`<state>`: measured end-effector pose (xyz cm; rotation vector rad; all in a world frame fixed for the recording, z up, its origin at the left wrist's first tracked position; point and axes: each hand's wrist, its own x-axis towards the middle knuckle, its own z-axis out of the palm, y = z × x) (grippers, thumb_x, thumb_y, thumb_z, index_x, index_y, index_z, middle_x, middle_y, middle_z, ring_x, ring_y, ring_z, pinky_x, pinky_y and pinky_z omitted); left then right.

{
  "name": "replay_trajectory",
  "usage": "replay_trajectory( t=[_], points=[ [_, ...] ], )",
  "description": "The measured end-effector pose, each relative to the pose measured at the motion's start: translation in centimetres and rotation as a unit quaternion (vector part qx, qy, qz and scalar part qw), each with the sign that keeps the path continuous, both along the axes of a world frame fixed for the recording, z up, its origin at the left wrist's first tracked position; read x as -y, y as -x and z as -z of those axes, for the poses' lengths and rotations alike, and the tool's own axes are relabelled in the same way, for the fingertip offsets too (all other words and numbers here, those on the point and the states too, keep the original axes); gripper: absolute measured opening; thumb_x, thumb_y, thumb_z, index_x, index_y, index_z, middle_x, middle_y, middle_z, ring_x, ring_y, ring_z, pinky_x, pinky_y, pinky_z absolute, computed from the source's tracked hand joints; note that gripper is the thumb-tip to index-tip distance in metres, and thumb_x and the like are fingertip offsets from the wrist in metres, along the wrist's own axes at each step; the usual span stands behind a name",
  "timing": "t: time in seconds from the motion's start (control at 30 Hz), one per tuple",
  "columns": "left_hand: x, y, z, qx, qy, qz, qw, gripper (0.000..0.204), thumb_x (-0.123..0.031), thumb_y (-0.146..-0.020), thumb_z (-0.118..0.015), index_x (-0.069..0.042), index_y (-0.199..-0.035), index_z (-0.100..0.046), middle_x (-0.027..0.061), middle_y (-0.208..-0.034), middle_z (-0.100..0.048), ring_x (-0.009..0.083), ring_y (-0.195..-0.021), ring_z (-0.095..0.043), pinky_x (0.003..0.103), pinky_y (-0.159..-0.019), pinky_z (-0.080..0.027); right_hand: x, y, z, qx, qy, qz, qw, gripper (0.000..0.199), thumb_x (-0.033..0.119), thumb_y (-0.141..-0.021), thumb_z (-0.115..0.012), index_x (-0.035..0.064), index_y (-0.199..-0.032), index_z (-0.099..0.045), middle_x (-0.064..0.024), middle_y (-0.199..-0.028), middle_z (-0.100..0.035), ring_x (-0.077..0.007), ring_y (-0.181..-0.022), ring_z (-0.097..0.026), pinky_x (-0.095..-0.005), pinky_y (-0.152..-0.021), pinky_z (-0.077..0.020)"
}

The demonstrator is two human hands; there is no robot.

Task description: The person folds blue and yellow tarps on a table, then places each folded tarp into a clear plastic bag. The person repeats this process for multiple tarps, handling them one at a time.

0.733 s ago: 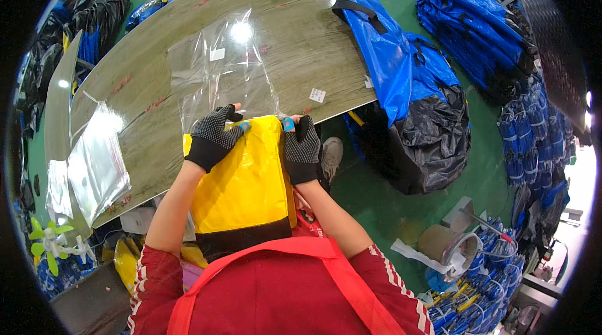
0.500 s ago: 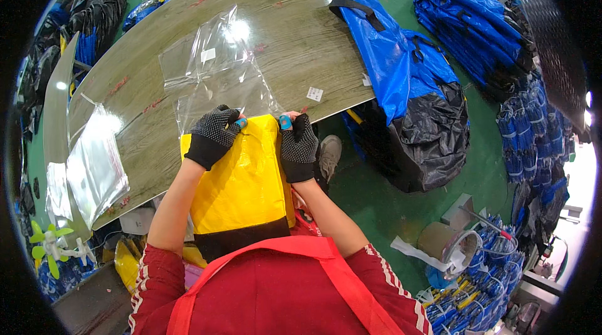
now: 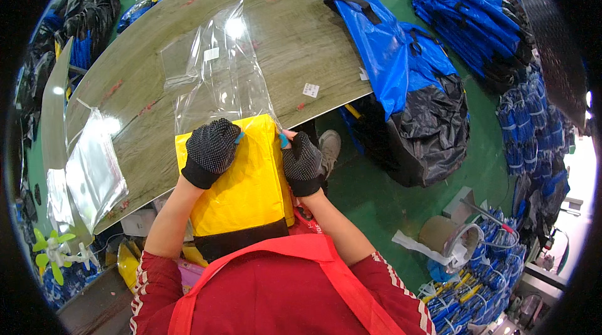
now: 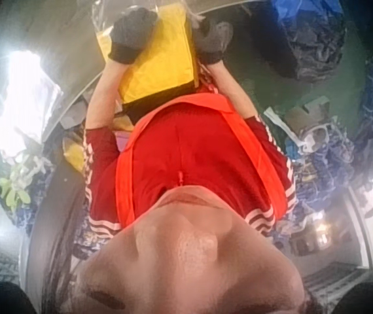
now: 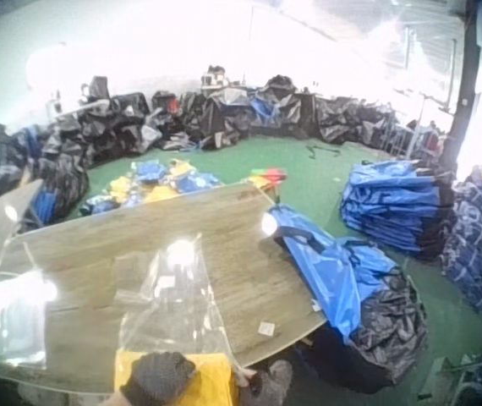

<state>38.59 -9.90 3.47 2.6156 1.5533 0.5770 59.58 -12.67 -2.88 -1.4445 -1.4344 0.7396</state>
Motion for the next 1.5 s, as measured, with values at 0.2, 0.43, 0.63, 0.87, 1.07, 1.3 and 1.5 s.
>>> replay_trajectory(
  t=[0.2, 0.43, 0.63, 0.87, 1.07, 1.3, 1.5],
  points=[
    [1.2, -0.5, 0.0, 0.006, 0.046, 0.009, 0.999, 0.014, -0.017, -0.081, -0.062, -0.009, -0.093, -0.065, 0.0101, -0.091, -0.064, 0.0292, -0.077, -0.062, 0.040, -0.069, -0.050, 3.1, 0.6, 1.2, -0.102, 0.005, -0.008, 0.995, 0.014, 0.008, -0.089, -0.061, 0.0009, -0.101, -0.065, -0.0133, -0.096, -0.067, -0.0224, -0.090, -0.065, -0.0302, -0.080, -0.0498],
    [0.4, 6.8, 1.5, 0.449, 0.057, -0.335, 0.826, 0.020, -0.010, -0.090, -0.063, -0.004, -0.108, -0.057, 0.0065, -0.098, -0.064, 0.0159, -0.083, -0.060, 0.030, -0.076, -0.049, 2.9, -2.0, 0.1, -0.138, 0.072, -0.114, 0.981, 0.017, 0.008, -0.090, -0.057, 0.0000, -0.103, -0.063, -0.0086, -0.092, -0.065, -0.0166, -0.087, -0.060, -0.0273, -0.081, -0.0467],
    [4.6, 9.1, 4.4, 0.673, 0.346, -0.283, 0.590, 0.045, -0.016, -0.086, -0.069, 0.000, -0.125, -0.053, 0.0077, -0.111, -0.063, 0.0156, -0.095, -0.059, 0.028, -0.085, -0.047, 0.6, -0.6, -3.0, -0.314, 0.185, -0.151, 0.919, 0.055, 0.030, -0.091, -0.062, -0.0009, -0.132, -0.043, -0.0159, -0.120, -0.056, -0.0194, -0.108, -0.055, -0.0324, -0.095, -0.0434],
    [11.9, 4.3, 1.6, 0.677, 0.358, -0.201, 0.611, 0.062, -0.012, -0.079, -0.076, -0.002, -0.132, -0.045, 0.0084, -0.121, -0.059, 0.0195, -0.104, -0.058, 0.034, -0.093, -0.046, 3.6, -1.1, -4.2, -0.220, 0.251, -0.226, 0.915, 0.063, 0.026, -0.084, -0.072, -0.0003, -0.135, -0.044, -0.0145, -0.127, -0.056, -0.0211, -0.116, -0.053, -0.0326, -0.099, -0.0422],
    [12.0, 4.0, 3.0, 0.343, 0.266, -0.312, 0.845, 0.040, -0.021, -0.089, -0.065, -0.001, -0.121, -0.053, 0.0205, -0.109, -0.064, 0.0278, -0.098, -0.065, 0.033, -0.083, -0.049, 2.8, -3.1, -0.5, -0.115, 0.315, -0.190, 0.923, 0.041, 0.030, -0.090, -0.066, -0.0033, -0.114, -0.062, -0.0088, -0.099, -0.068, -0.0129, -0.088, -0.062, -0.0279, -0.079, -0.0493],
    [8.7, 7.4, 1.9, 0.381, 0.185, -0.221, 0.878, 0.038, -0.001, -0.085, -0.059, -0.001, -0.123, -0.057, 0.0153, -0.108, -0.067, 0.0197, -0.092, -0.066, 0.031, -0.080, -0.051, 0.7, -3.7, -1.5, -0.170, 0.306, -0.210, 0.913, 0.040, 0.029, -0.091, -0.065, -0.0017, -0.116, -0.061, -0.0062, -0.104, -0.067, -0.0130, -0.092, -0.060, -0.0265, -0.081, -0.0478],
    [5.0, 7.4, 3.2, 0.311, 0.203, -0.257, 0.892, 0.032, -0.007, -0.085, -0.059, -0.002, -0.116, -0.060, 0.0178, -0.092, -0.070, 0.0262, -0.080, -0.069, 0.034, -0.071, -0.052, -1.9, -4.2, -0.9, -0.183, 0.244, -0.200, 0.931, 0.036, 0.024, -0.091, -0.065, -0.0006, -0.116, -0.059, -0.0059, -0.102, -0.066, -0.0112, -0.091, -0.059, -0.0249, -0.080, -0.0466]
  ],
)
